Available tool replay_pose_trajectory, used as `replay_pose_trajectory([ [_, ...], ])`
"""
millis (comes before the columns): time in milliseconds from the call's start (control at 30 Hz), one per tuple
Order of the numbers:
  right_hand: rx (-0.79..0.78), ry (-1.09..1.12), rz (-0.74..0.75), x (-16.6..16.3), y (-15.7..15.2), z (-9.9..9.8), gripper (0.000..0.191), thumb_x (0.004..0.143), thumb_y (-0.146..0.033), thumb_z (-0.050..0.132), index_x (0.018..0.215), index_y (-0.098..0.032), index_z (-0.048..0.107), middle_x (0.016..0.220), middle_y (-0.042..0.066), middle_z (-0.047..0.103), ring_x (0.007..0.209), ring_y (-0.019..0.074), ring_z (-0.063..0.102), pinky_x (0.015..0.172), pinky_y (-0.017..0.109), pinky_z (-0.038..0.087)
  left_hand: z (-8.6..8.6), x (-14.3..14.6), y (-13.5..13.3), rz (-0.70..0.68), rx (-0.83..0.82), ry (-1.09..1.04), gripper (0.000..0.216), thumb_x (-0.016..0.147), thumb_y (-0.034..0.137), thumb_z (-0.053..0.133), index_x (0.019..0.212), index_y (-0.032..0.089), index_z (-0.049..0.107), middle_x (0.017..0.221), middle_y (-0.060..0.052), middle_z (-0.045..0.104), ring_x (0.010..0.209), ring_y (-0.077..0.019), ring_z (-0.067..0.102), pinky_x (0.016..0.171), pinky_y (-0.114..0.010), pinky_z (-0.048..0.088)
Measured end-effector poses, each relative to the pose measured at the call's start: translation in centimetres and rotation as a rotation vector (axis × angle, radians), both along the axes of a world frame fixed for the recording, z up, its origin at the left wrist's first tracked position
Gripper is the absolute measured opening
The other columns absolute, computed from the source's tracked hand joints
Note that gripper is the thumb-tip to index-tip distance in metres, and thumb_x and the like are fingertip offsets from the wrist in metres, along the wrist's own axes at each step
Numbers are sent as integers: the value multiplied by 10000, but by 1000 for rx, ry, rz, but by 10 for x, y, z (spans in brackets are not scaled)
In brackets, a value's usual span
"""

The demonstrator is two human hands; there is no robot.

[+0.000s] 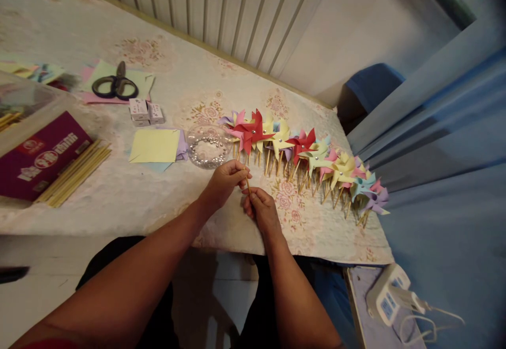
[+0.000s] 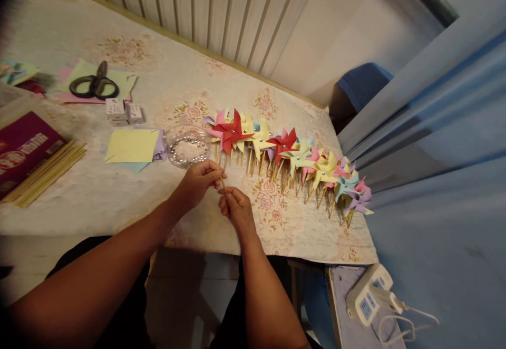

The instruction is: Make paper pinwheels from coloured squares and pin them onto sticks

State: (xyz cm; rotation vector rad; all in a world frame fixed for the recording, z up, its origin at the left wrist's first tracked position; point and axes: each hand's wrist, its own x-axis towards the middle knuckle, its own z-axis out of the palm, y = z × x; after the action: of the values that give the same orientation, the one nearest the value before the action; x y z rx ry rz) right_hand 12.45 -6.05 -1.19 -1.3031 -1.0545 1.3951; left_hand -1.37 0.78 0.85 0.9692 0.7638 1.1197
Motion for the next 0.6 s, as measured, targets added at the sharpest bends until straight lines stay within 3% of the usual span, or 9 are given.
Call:
replay_pose_trajectory([
  [400, 19, -61, -41, -1, 0, 1, 227, 822, -383, 606, 934, -191, 651, 571, -66, 556, 420, 64, 385, 421, 206, 255, 1, -1, 0, 28, -17, -6, 183, 705, 274, 716, 679, 164, 572, 662, 8, 653, 507, -70, 514, 516, -221, 399],
  [600, 16, -36, -23, 0, 1, 1, 233, 830, -395, 596, 928, -193, 656, 559, -68, 544, 417, 67, 378, 418, 208, 252, 1, 0, 1, -12, -93, -91, 191, 684, 275, 744, 729, 149, 607, 747, -26, 694, 540, -71, 540, 535, -220, 434],
])
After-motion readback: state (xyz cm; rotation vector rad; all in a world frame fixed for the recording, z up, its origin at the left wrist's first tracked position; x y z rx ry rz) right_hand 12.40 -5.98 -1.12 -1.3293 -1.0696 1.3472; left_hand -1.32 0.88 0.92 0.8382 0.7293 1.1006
